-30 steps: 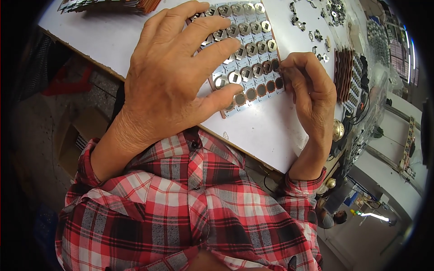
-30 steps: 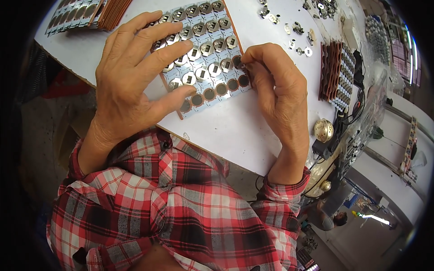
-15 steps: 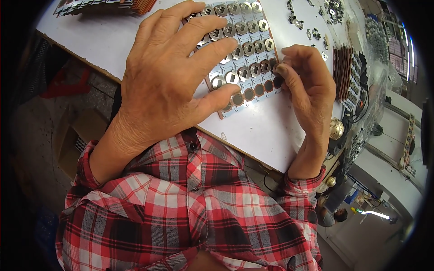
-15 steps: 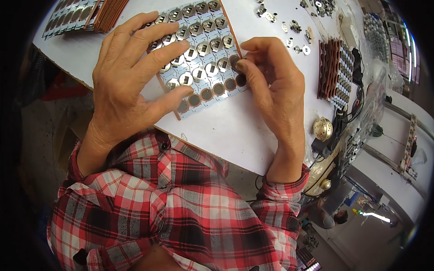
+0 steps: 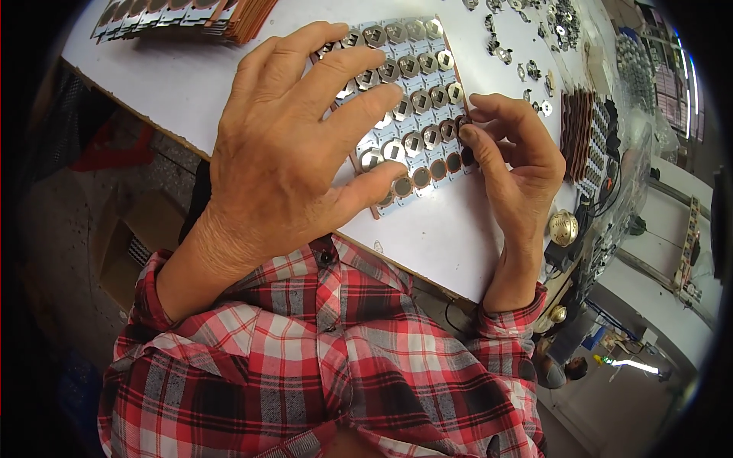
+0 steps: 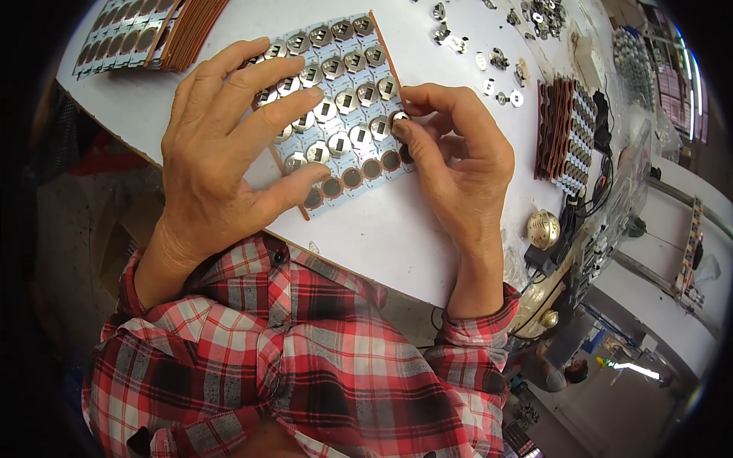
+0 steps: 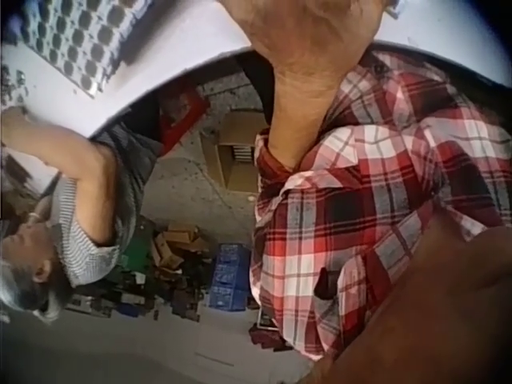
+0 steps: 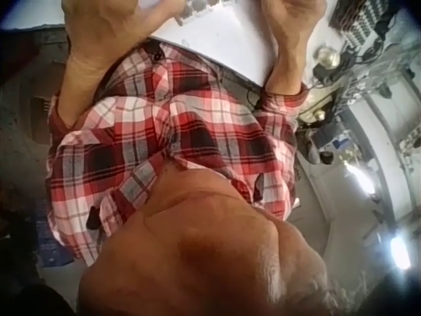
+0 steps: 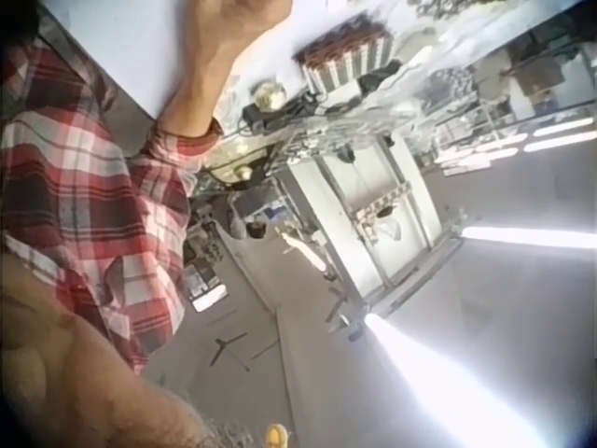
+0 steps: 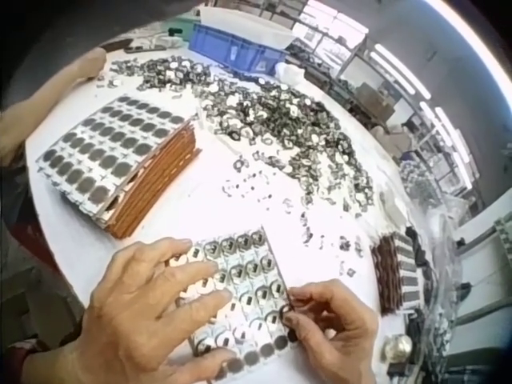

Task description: Placing small metal ring-like components into a grid on an assembly board.

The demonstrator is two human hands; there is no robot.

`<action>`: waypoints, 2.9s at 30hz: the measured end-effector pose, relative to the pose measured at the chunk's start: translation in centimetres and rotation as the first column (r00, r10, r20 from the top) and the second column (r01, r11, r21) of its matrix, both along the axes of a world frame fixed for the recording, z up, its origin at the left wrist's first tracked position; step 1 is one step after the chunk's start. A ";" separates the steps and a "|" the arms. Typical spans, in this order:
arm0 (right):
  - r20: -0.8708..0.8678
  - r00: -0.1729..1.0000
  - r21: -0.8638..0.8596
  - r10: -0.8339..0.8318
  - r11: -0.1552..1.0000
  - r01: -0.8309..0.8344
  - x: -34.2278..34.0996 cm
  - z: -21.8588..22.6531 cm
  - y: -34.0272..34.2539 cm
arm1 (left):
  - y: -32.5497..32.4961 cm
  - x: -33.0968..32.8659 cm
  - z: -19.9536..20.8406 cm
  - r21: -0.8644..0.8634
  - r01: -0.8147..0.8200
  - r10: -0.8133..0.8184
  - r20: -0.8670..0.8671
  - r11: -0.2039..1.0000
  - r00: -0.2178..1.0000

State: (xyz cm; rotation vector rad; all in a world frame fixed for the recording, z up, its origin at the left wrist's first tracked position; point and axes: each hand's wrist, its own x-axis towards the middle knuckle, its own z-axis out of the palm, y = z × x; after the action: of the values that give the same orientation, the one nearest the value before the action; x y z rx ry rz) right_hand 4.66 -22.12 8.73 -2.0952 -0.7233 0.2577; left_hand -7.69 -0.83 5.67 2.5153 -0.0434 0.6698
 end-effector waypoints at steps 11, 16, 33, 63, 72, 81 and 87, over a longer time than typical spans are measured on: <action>0.092 0.984 -0.080 0.150 0.987 -0.143 0.6 0.5 -0.3 | 0.0 0.5 0.4 0.032 0.013 -0.012 -0.033 0.999 0.999; 0.163 0.982 -0.026 0.091 0.996 -0.088 0.5 0.1 -0.4 | 0.3 0.4 0.6 0.051 0.020 -0.018 -0.039 0.998 0.999; 0.568 0.821 -0.206 -0.052 0.957 0.203 6.0 -1.1 -4.3 | 0.1 0.3 -0.1 0.063 -0.005 0.005 0.011 0.998 1.000; 0.126 0.992 -0.104 -0.025 0.994 0.038 3.7 0.4 -3.2 | -0.6 0.9 1.3 0.198 -0.078 0.073 0.035 0.977 0.997; 0.074 0.988 0.003 -0.135 0.991 0.135 3.3 -0.5 -2.4 | -0.8 0.9 1.6 0.192 -0.063 0.065 0.000 0.979 0.998; 0.349 0.931 -0.227 0.111 0.974 -0.031 3.0 0.0 -1.3 | -0.8 0.9 1.3 0.198 -0.061 0.057 0.026 0.978 0.998; 0.035 0.990 -0.102 -0.138 0.985 0.141 3.5 0.1 -2.8 | -0.8 0.9 1.2 0.184 -0.059 0.054 0.033 0.981 0.998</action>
State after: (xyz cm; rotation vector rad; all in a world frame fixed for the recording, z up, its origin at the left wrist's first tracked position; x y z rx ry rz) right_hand 8.18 -24.92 8.81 -2.2412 -0.5868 0.1922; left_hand -6.76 -1.63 6.84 2.6941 -0.0463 0.7552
